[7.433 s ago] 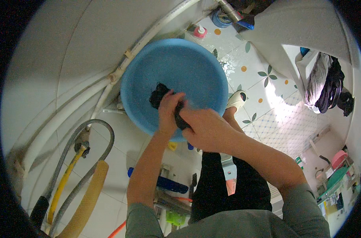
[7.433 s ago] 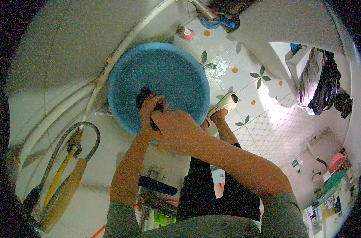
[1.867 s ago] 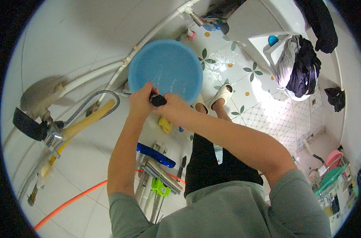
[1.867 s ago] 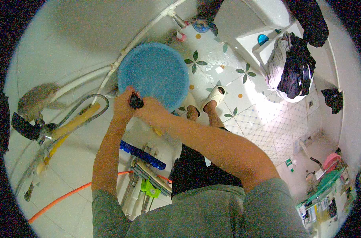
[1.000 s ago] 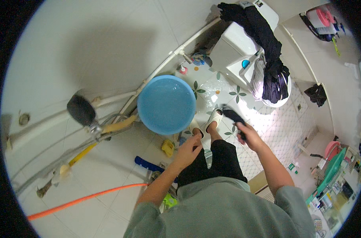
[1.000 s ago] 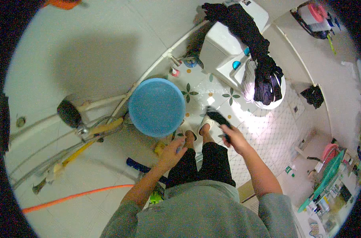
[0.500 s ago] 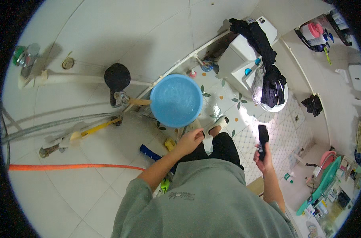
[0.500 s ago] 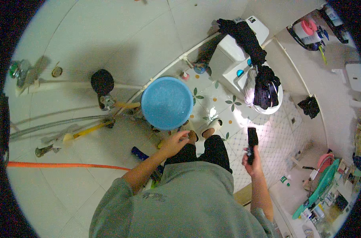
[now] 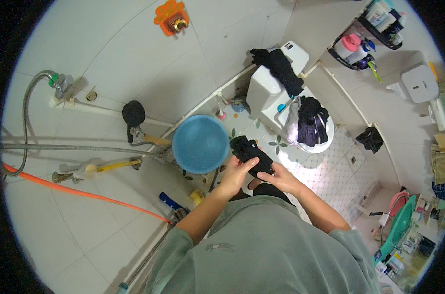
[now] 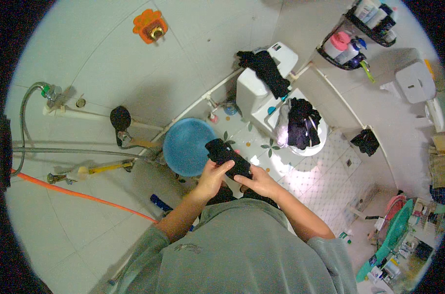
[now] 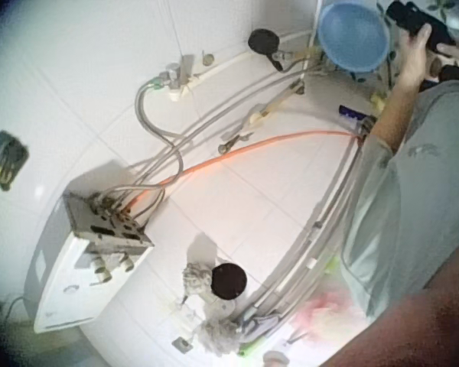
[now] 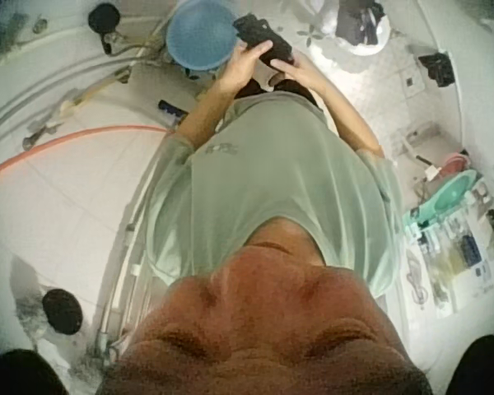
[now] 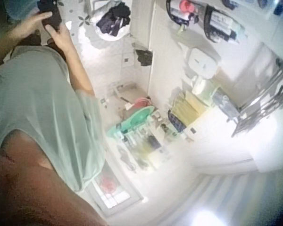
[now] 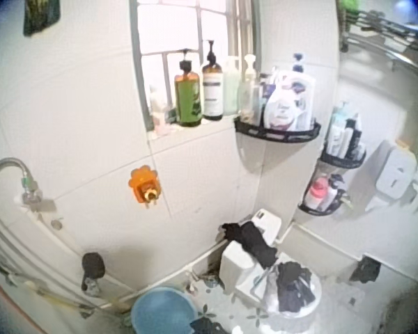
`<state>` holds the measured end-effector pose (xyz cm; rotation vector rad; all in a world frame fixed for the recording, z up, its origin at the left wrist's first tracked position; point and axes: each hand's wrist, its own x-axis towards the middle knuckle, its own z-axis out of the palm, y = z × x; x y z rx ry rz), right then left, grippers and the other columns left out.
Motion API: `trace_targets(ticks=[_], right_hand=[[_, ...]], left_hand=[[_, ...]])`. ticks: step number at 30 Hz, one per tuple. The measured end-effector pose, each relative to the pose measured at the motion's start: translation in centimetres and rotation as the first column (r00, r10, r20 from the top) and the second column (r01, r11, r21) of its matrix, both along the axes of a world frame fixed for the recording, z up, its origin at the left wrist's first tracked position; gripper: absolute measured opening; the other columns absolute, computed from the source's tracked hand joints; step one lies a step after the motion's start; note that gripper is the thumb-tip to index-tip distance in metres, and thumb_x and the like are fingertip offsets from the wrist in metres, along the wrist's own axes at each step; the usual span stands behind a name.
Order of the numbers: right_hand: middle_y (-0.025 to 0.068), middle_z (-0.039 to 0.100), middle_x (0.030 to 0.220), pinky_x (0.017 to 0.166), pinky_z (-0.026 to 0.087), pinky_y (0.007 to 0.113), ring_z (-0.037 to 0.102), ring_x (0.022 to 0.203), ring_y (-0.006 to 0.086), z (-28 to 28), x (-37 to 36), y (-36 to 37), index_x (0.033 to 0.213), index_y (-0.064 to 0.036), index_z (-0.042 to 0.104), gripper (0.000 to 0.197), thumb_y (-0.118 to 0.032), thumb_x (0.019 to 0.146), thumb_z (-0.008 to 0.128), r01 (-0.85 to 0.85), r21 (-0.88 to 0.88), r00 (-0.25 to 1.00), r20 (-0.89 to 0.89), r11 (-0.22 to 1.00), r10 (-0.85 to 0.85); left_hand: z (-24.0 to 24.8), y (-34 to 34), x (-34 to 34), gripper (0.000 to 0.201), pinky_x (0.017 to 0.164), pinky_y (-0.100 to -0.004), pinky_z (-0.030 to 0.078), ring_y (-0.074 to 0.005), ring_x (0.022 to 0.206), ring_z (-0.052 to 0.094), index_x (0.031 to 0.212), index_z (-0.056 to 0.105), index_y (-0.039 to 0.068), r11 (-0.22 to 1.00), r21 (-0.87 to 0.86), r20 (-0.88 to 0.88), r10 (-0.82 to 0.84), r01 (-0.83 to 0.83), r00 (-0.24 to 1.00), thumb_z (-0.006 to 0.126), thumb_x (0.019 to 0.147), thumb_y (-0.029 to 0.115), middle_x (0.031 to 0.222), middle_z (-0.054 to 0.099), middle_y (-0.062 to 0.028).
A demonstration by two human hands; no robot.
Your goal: The person washes clothes by scrubbing and wringing them out by hand in a basin of water, places washed garments onto the toilet, and scrubs additional clothing in the basin.
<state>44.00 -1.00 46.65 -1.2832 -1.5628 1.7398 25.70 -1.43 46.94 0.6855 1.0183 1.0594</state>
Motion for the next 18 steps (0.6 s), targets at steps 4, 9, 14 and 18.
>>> trace_targets(ticks=[4,9,14,18], right_hand=[[0.0064,0.066,0.096,0.08,0.048,0.028,0.061,0.087,0.0133,2.8,1.5,1.8,0.116,0.0019,0.057,0.039,-0.024,0.088,0.068,0.009,0.173,0.991,0.129,0.985,-0.032],[-0.0006,0.064,0.09,0.076,0.047,0.026,0.058,0.084,0.0085,2.7,2.9,2.5,0.102,-0.0041,0.064,0.019,-0.02,0.093,0.062,0.305,-0.269,0.916,-0.18,0.913,-0.359],[-0.0008,0.062,0.097,0.079,0.046,0.025,0.056,0.086,0.0076,2.3,2.9,3.1,0.118,-0.0034,0.059,0.034,-0.021,0.09,0.067,0.182,-0.175,0.917,-0.324,0.968,-0.231],[0.0012,0.064,0.101,0.081,0.046,0.024,0.057,0.089,0.0091,4.3,1.5,3.7,0.117,-0.0032,0.06,0.035,-0.016,0.086,0.07,0.116,-0.017,0.963,-0.241,0.993,-0.117]], left_hand=[[2.6,1.0,2.4,0.025,0.089,-0.0307,0.046,-0.0137,0.098,0.059,0.113,0.059,0.002,0.999,-0.024,-0.079,0.018,-0.02,0.997,0.063,0.088,0.005,0.106,0.064,-0.0036],[3.3,1.6,2.7,0.036,0.096,-0.0315,0.042,-0.0156,0.109,0.055,0.125,0.048,0.001,0.997,0.057,0.15,0.046,-0.055,0.988,0.058,0.091,0.004,0.119,0.059,-0.0076],[3.5,2.4,3.0,0.033,0.094,-0.0307,0.044,-0.0156,0.104,0.057,0.123,0.051,0.001,0.992,0.06,-0.027,0.111,-0.109,0.993,0.057,0.091,0.003,0.116,0.061,-0.0066],[4.5,3.3,3.5,0.03,0.091,-0.029,0.046,-0.0148,0.1,0.059,0.12,0.054,0.001,0.982,0.117,-0.1,0.158,-0.146,0.982,0.059,0.091,0.004,0.113,0.062,-0.006]])
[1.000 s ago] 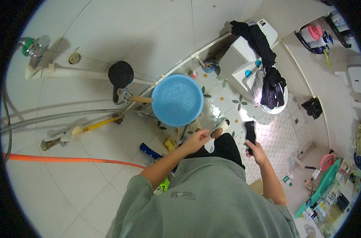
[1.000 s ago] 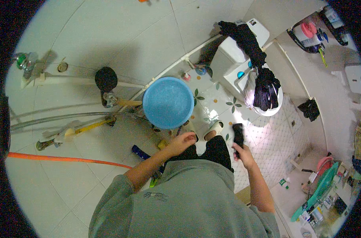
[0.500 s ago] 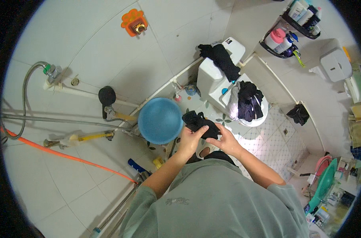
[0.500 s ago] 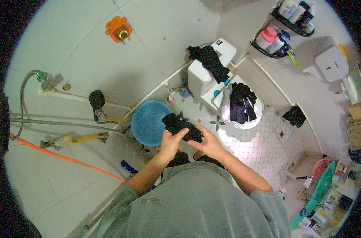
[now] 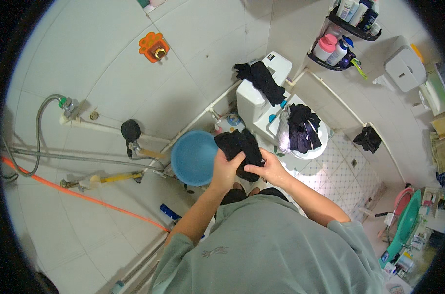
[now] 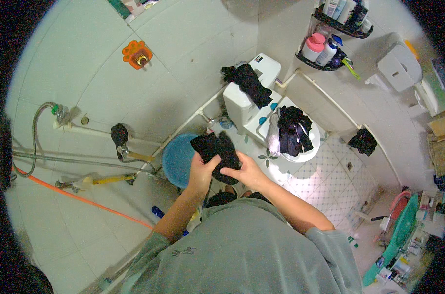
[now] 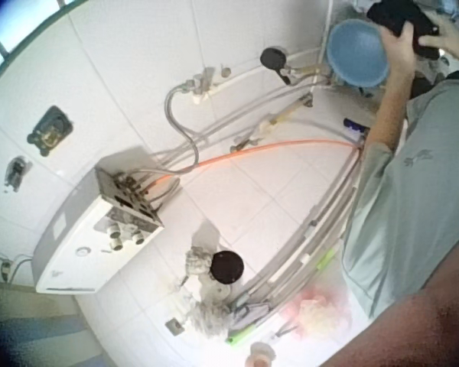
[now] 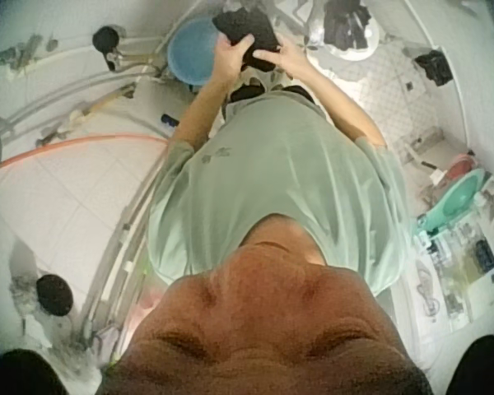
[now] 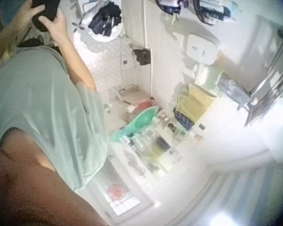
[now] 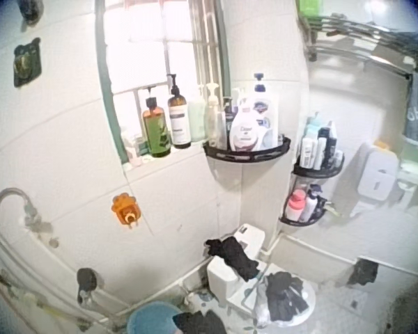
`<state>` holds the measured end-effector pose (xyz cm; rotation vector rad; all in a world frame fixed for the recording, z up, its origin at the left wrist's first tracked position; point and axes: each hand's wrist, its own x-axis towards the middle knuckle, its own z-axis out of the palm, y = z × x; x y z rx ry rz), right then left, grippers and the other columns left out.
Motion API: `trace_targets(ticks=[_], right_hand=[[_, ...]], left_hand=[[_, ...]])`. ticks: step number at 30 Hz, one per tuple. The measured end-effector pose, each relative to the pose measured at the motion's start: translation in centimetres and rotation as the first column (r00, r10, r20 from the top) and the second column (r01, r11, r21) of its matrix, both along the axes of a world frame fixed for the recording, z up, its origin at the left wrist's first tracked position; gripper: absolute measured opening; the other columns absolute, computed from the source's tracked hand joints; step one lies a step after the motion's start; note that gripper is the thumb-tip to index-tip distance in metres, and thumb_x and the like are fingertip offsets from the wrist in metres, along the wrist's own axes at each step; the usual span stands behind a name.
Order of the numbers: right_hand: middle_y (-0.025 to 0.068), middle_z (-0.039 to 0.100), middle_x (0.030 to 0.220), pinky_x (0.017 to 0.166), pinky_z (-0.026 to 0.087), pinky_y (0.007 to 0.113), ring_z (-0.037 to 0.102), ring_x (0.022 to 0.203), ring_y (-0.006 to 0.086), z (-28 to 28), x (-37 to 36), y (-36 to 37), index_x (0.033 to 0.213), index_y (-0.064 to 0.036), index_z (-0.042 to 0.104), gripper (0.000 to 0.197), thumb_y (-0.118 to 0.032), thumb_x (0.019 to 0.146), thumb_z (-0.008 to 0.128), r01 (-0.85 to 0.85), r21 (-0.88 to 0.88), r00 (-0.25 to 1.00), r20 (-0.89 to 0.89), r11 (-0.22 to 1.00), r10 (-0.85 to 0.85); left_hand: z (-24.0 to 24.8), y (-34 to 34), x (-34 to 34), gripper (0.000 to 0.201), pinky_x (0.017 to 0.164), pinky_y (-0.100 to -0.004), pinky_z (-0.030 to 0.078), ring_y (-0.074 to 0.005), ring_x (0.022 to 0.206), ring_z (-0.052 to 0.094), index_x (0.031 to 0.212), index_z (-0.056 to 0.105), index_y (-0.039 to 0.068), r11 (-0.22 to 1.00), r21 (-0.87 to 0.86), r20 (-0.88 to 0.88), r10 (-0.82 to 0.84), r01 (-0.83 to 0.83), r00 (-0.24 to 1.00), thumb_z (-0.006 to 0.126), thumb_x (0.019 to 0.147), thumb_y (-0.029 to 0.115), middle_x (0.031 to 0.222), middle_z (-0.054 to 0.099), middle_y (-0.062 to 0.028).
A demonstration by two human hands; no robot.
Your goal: The person washes clothes by scrubbing and wringing them out by hand in a basin of water, places washed garments onto the toilet, and scrubs additional clothing in the basin.
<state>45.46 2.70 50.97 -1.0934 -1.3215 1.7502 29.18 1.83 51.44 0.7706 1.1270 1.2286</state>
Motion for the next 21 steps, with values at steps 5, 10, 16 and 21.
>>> trace_targets(ticks=[5,10,16,21], right_hand=[[0.0029,0.066,0.102,0.084,0.046,0.031,0.06,0.092,0.0156,-2.5,0.7,1.3,0.112,-0.0062,0.062,0.026,-0.021,0.09,0.063,0.417,-0.331,0.897,-0.003,0.847,-0.442],[0.0064,0.065,0.105,0.074,0.049,0.032,0.06,0.093,0.0157,0.3,0.4,1.2,0.113,-0.0093,0.055,0.027,-0.027,0.093,0.058,0.513,-0.398,0.785,-0.14,0.76,-0.603],[0.001,0.064,0.093,0.075,0.047,0.024,0.057,0.083,0.008,2.4,-2.2,1.9,0.112,-0.0001,0.059,0.024,-0.015,0.093,0.062,0.49,0.155,0.863,0.05,0.858,-0.502],[0.0153,0.064,0.088,0.066,0.049,0.033,0.061,0.075,0.0203,3.2,-4.5,3.2,0.101,0.0014,0.059,0.035,-0.027,0.084,0.07,0.199,0.356,0.817,0.454,0.913,-0.355]], left_hand=[[-1.7,2.0,-2.6,0.021,0.089,-0.0367,0.05,-0.0209,0.097,0.063,0.117,0.052,0.003,0.985,-0.032,0.29,0.17,-0.168,0.942,0.053,0.097,0.011,0.108,0.064,-0.0104],[-3.5,2.8,-6.5,0.03,0.088,-0.0393,0.051,-0.0241,0.103,0.063,0.119,0.052,0.003,0.934,-0.354,0.297,0.152,-0.039,0.943,0.058,0.096,0.022,0.11,0.064,-0.0125],[-8.0,-0.6,-8.4,0.061,0.098,-0.0416,0.045,-0.0243,0.119,0.054,0.136,0.039,-0.002,0.842,-0.155,-0.291,-0.539,0.517,0.791,0.067,0.09,0.025,0.131,0.054,-0.0167],[-2.7,1.2,-4.1,0.067,0.097,-0.0316,0.044,-0.0217,0.119,0.053,0.142,0.031,0.002,0.841,0.22,-0.178,-0.464,0.494,0.868,0.068,0.086,0.011,0.126,0.052,-0.0154]])
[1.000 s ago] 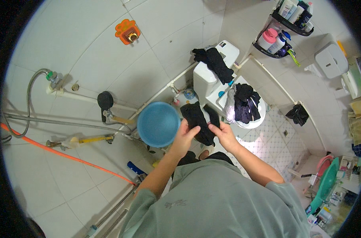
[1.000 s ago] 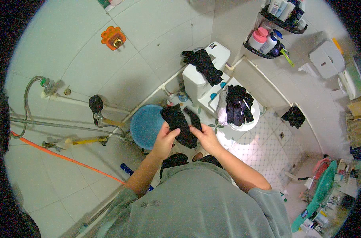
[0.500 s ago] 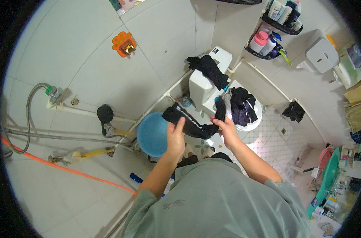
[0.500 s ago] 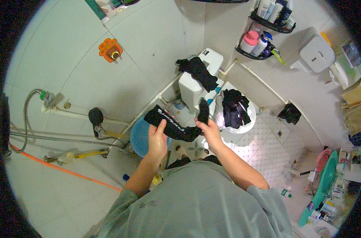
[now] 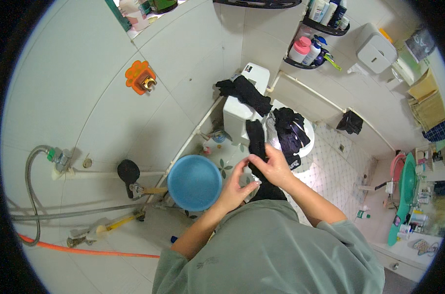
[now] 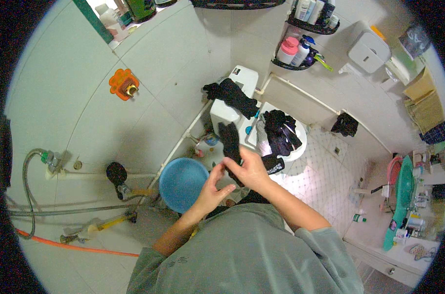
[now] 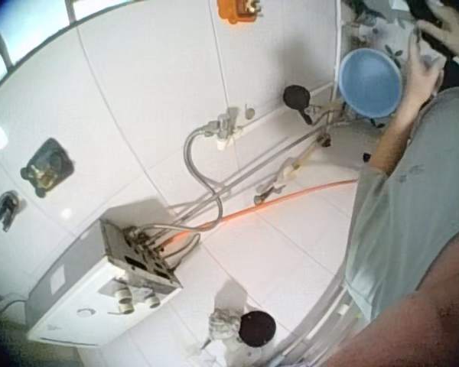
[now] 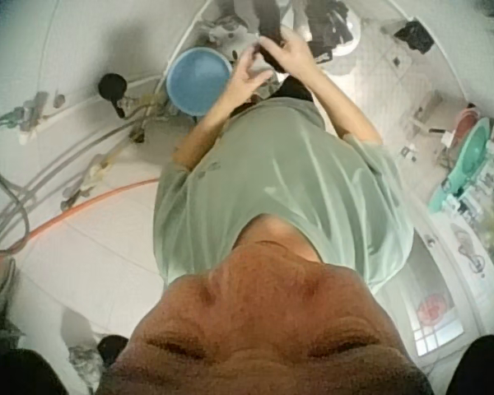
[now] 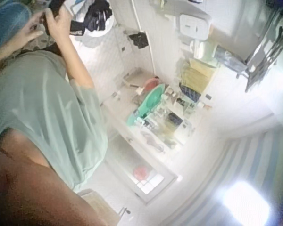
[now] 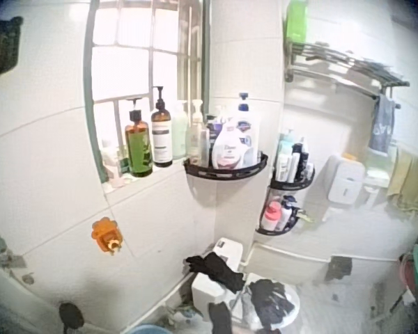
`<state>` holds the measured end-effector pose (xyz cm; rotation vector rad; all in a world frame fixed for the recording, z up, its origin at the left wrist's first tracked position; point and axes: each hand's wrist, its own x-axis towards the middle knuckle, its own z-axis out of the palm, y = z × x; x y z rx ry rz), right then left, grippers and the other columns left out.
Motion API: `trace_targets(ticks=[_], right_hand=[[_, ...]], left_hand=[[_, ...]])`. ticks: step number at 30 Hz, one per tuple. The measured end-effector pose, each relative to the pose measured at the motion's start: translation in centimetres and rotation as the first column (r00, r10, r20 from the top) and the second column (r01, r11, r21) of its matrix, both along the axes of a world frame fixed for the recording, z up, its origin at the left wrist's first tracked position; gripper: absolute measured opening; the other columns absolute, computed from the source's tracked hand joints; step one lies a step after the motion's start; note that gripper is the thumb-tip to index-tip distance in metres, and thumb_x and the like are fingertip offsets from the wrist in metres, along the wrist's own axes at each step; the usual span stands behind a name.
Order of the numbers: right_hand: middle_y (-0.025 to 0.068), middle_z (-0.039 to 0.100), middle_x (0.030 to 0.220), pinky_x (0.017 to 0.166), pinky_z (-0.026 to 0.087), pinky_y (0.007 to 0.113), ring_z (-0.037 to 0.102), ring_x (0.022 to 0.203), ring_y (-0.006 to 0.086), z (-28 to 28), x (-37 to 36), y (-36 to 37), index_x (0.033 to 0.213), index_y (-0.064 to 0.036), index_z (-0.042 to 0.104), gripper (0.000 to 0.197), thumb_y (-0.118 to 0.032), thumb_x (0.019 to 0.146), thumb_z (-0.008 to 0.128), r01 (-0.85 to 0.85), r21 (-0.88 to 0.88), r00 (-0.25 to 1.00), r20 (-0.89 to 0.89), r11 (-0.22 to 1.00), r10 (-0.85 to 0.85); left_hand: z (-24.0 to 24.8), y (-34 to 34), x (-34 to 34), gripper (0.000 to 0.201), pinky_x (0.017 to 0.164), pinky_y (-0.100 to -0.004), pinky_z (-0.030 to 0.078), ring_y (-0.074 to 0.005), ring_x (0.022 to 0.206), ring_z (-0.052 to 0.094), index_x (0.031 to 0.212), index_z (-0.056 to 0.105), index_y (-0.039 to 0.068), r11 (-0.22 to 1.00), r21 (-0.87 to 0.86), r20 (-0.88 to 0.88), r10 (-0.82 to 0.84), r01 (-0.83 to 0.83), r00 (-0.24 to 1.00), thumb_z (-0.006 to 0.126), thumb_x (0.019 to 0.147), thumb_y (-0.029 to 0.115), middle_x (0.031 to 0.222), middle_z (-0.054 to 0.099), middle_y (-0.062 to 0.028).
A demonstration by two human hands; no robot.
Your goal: The person washes clothes by scrubbing and wringing them out by hand in a basin of water, places washed garments onto the toilet, and scrubs additional clothing in the basin.
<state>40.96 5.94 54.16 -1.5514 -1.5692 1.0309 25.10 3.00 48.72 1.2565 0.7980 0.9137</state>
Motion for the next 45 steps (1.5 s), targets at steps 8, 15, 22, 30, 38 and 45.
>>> trace_targets(ticks=[8,15,22,30,38,45], right_hand=[[0.016,0.05,0.124,0.092,0.042,0.031,0.051,0.107,0.0188,-4.9,3.2,0.8,0.154,-0.016,-0.005,0.087,-0.031,0.096,0.057,-0.205,-0.125,0.856,-0.504,0.971,0.116],[0.0112,0.064,0.108,0.082,0.047,0.032,0.06,0.096,0.0185,-6.8,5.0,1.2,0.15,-0.0106,0.026,0.084,-0.021,0.082,0.074,-0.246,-0.014,0.871,-0.442,0.969,0.214],[0.0184,0.06,0.116,0.09,0.049,0.042,0.06,0.103,0.0369,-2.1,9.2,11.9,0.141,-0.0108,0.04,0.069,-0.01,0.076,0.06,-0.139,0.143,0.989,0.078,0.98,0.128],[0.0189,0.058,0.11,0.091,0.047,0.047,0.056,0.105,0.0372,-8.2,14.1,27.6,0.134,-0.0116,0.049,0.065,-0.013,0.07,0.06,-0.334,0.167,0.849,0.481,0.928,0.219],[0.022,0.046,0.137,0.105,0.039,0.043,0.043,0.128,0.0375,-18.2,15.3,25.2,0.133,-0.0041,0.05,0.06,-0.014,0.074,0.059,-0.159,0.122,0.939,0.325,0.98,0.112],[0.0194,0.058,0.123,0.099,0.043,0.042,0.054,0.114,0.0356,-22.8,23.1,12.4,0.121,-0.0046,0.058,0.044,-0.02,0.08,0.063,0.018,-0.114,0.937,0.349,0.993,0.023]], left_hand=[[0.7,3.9,2.4,0.034,0.065,-0.0245,0.049,-0.011,0.081,0.058,0.124,0.046,0.009,0.831,-0.546,0.227,0.264,-0.102,0.937,0.058,0.093,0.013,0.098,0.061,-0.0038],[0.8,9.2,5.5,0.047,0.089,-0.0325,0.047,-0.0171,0.107,0.056,0.137,0.038,0.013,0.847,-0.476,0.187,0.358,-0.235,0.915,0.051,0.093,0.005,0.115,0.056,-0.0067],[3.4,19.8,9.1,0.069,0.067,-0.0213,0.048,-0.0111,0.092,0.061,0.152,0.014,0.016,0.923,-0.191,0.198,0.369,-0.334,0.908,0.052,0.094,0.007,0.113,0.061,-0.0093],[-1.3,23.8,7.0,0.064,0.089,-0.0365,0.05,-0.0214,0.102,0.06,0.143,0.034,0.001,0.874,-0.315,-0.25,0.3,-0.371,0.921,0.058,0.095,0.034,0.121,0.059,-0.0112],[-17.6,-4.9,-2.5,0.053,0.084,-0.0346,0.047,-0.0245,0.093,0.062,0.133,0.05,-0.001,0.752,-0.24,-0.76,0.248,-0.615,0.6,0.057,0.091,0.03,0.103,0.066,-0.0167],[-22.5,-24.6,-6.1,0.047,0.084,-0.0356,0.048,-0.0259,0.095,0.063,0.127,0.055,0.0,0.691,-0.446,-0.869,-0.184,-0.569,0.459,0.058,0.091,0.03,0.105,0.066,-0.0186]])
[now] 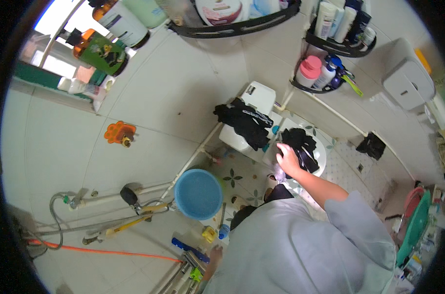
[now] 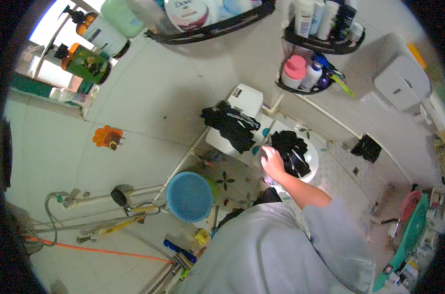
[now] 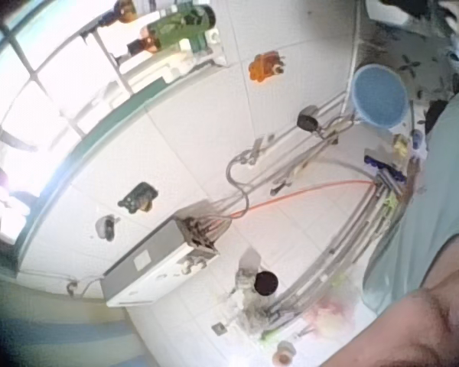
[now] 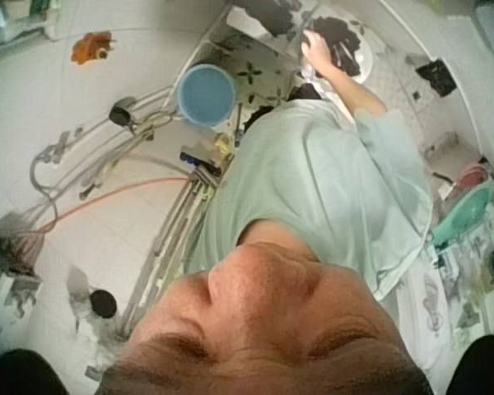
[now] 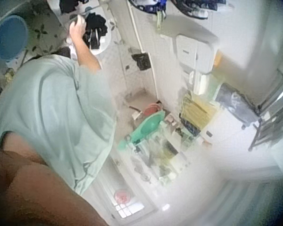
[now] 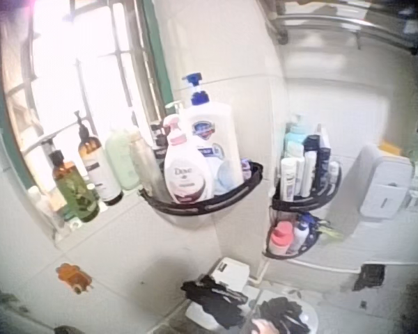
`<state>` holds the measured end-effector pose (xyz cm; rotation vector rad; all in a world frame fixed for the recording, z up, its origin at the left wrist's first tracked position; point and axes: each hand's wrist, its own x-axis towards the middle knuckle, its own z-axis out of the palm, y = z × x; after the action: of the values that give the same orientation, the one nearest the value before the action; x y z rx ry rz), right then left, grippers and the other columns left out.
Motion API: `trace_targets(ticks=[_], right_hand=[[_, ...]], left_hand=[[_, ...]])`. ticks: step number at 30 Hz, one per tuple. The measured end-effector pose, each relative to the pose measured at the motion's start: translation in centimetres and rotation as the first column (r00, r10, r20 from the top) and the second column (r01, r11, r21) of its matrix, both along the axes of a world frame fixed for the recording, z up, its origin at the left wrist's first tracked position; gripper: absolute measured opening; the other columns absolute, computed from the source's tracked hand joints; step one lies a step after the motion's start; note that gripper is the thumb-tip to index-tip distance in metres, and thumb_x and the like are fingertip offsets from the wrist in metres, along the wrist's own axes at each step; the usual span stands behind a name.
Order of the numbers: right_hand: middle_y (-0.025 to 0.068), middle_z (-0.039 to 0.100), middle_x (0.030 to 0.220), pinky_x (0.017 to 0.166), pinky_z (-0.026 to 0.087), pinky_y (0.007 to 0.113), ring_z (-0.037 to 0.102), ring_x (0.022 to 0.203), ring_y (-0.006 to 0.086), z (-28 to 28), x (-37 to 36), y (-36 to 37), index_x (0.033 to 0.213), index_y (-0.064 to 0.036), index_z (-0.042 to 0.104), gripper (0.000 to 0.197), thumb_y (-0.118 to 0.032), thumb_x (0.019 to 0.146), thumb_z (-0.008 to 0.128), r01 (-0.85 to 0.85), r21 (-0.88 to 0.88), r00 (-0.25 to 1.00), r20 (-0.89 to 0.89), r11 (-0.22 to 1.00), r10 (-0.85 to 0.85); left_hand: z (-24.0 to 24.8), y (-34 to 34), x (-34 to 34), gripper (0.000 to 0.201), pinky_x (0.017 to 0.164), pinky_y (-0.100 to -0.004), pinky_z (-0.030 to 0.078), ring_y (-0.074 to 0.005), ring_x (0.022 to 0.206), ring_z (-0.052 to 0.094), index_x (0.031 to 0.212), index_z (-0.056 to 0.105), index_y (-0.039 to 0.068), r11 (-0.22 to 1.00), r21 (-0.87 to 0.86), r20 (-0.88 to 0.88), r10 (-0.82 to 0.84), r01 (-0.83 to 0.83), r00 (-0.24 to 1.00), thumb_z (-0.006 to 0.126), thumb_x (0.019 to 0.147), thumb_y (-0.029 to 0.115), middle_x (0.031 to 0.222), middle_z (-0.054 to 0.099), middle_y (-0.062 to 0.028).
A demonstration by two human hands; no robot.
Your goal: The person washes clothes by scrubbing and wringing them out by hand in a basin of water, places washed garments onto the toilet, and scrubs additional clothing in the basin.
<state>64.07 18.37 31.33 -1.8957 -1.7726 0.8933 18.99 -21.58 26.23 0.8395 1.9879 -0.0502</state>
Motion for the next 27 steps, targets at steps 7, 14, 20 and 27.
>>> trace_targets(ticks=[7,14,20,27], right_hand=[[0.0166,0.065,0.116,0.094,0.048,0.041,0.061,0.108,0.033,-5.5,9.3,-15.5,0.117,-0.007,0.065,0.047,-0.029,0.076,0.061,0.187,-0.597,0.95,0.312,0.781,0.011],[0.0173,0.06,0.124,0.097,0.045,0.039,0.058,0.114,0.0315,-5.5,4.8,-22.9,0.124,-0.0066,0.059,0.05,-0.03,0.08,0.061,0.347,-0.498,0.934,0.256,0.795,-0.248],[0.0189,0.058,0.126,0.097,0.046,0.04,0.056,0.115,0.0341,-4.5,-3.0,-20.8,0.13,-0.0083,0.054,0.055,-0.029,0.081,0.066,0.22,-0.387,0.975,0.077,0.896,-0.206],[0.0212,0.061,0.118,0.096,0.046,0.042,0.058,0.111,0.0356,-9.1,2.1,-13.9,0.131,-0.0085,0.053,0.056,-0.029,0.08,0.068,0.39,-0.326,0.921,0.158,0.861,-0.357]], left_hand=[[-6.9,-2.6,-4.4,0.041,0.082,-0.0347,0.049,-0.0238,0.092,0.062,0.128,0.054,0.001,0.967,-0.004,0.08,-0.252,0.253,0.964,0.057,0.093,0.022,0.103,0.066,-0.0139],[-4.1,9.4,-12.6,0.041,0.072,-0.0281,0.047,-0.0131,0.085,0.058,0.132,0.052,0.005,0.867,-0.039,0.626,0.409,-0.496,0.664,0.056,0.094,0.016,0.094,0.062,-0.0043],[1.1,12.1,-13.3,0.052,0.07,-0.0317,0.051,-0.019,0.087,0.062,0.137,0.046,0.009,0.941,0.045,0.328,0.303,-0.336,0.895,0.064,0.092,0.027,0.106,0.063,-0.0077],[1.3,5.5,-8.6,0.048,0.07,-0.027,0.049,-0.0133,0.085,0.059,0.135,0.048,0.004,0.934,-0.15,0.268,0.355,-0.326,0.895,0.06,0.093,0.024,0.099,0.061,-0.0065]])
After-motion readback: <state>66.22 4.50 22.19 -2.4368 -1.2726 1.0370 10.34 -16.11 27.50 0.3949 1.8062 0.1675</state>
